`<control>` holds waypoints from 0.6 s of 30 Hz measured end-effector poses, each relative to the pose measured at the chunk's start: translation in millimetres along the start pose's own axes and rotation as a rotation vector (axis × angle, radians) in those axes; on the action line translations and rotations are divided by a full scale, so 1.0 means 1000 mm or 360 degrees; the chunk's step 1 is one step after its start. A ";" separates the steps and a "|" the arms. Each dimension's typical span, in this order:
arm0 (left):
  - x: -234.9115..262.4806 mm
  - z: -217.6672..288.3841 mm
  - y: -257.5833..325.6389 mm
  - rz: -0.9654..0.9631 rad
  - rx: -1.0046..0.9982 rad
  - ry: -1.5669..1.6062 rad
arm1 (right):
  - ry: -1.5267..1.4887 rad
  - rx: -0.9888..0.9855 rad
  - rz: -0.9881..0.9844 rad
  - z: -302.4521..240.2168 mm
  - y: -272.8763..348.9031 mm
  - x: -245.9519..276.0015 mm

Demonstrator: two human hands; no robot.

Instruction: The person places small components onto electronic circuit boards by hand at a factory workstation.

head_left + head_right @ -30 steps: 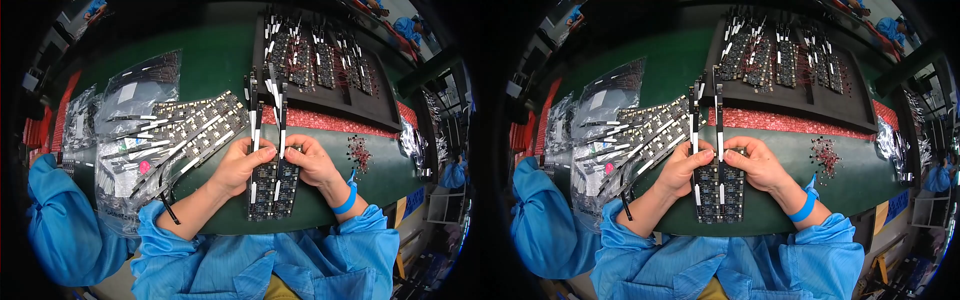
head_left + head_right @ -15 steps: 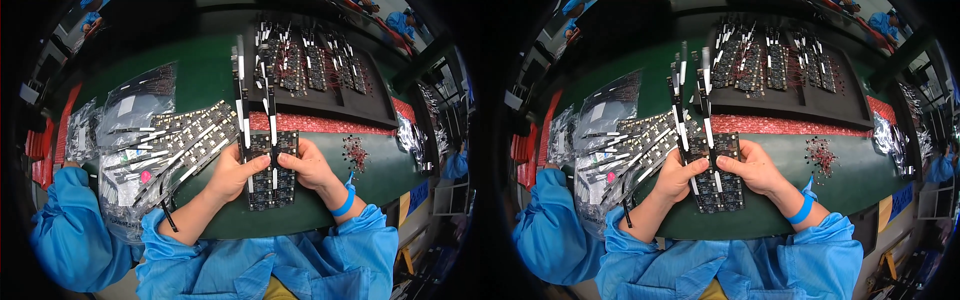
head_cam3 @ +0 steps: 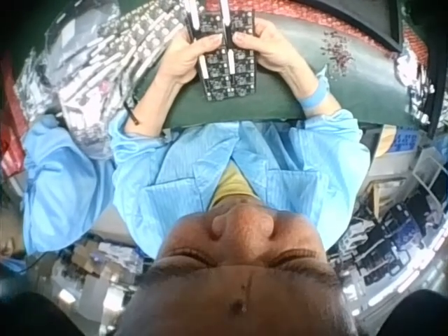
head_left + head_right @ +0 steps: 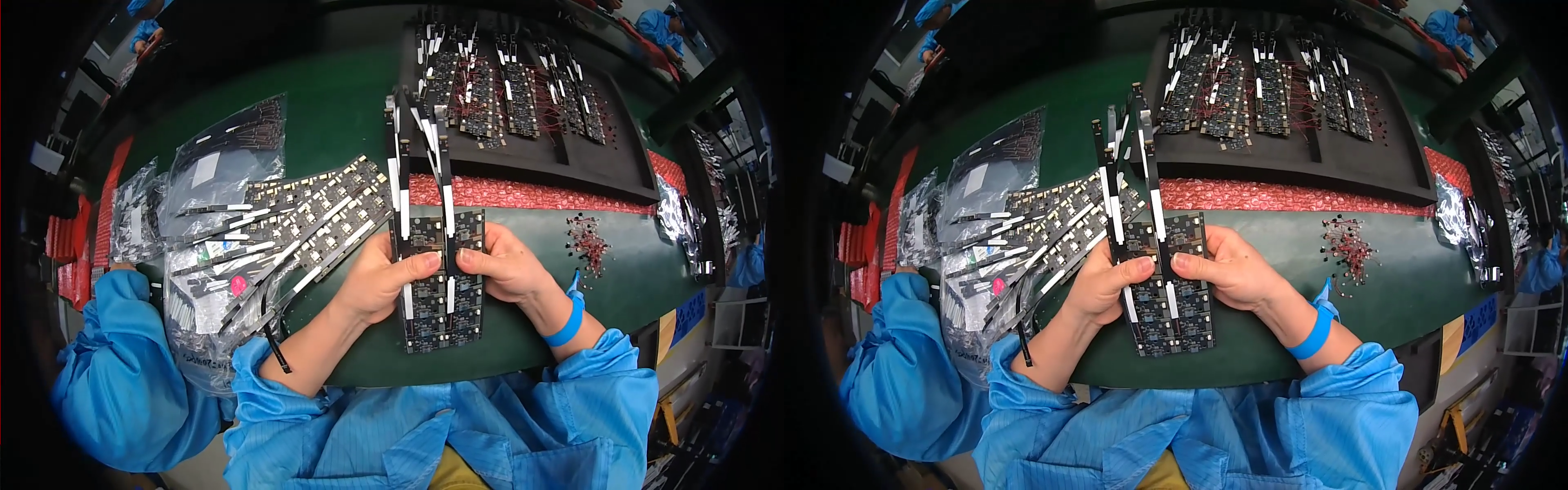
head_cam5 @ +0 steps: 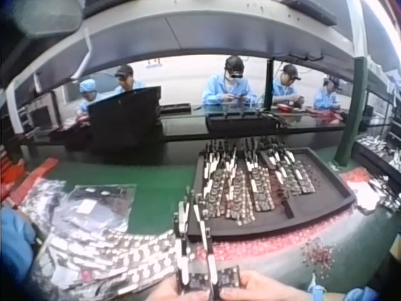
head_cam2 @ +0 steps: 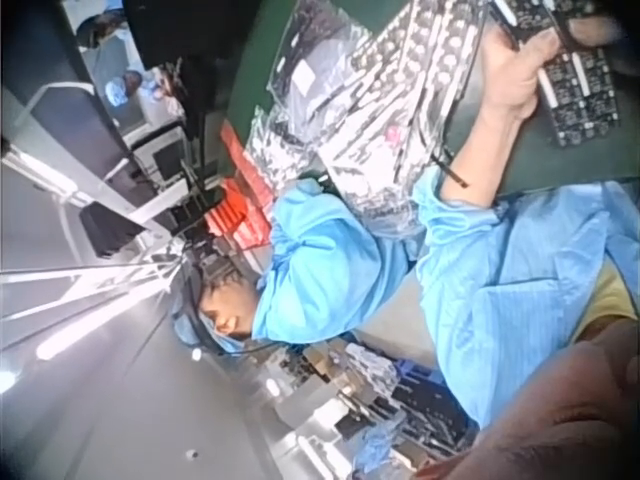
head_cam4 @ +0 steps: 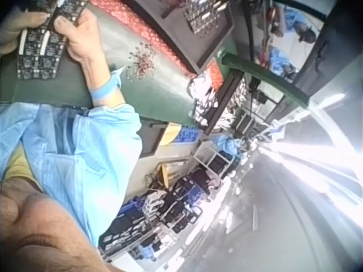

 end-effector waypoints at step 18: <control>0.000 0.004 0.002 0.0100 -0.0086 -0.0053 | 0.0287 0.0181 0.0163 -0.014 -0.001 0.003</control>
Point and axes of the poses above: each hand's wrist, its own y-axis away from the middle knuckle, its own x-axis out of the back of the hand, z = x × y, the point moved 7 cm from there along -y, towards the middle knuckle, and after that the axes turned 14 degrees about x, right-handed, at the moved point
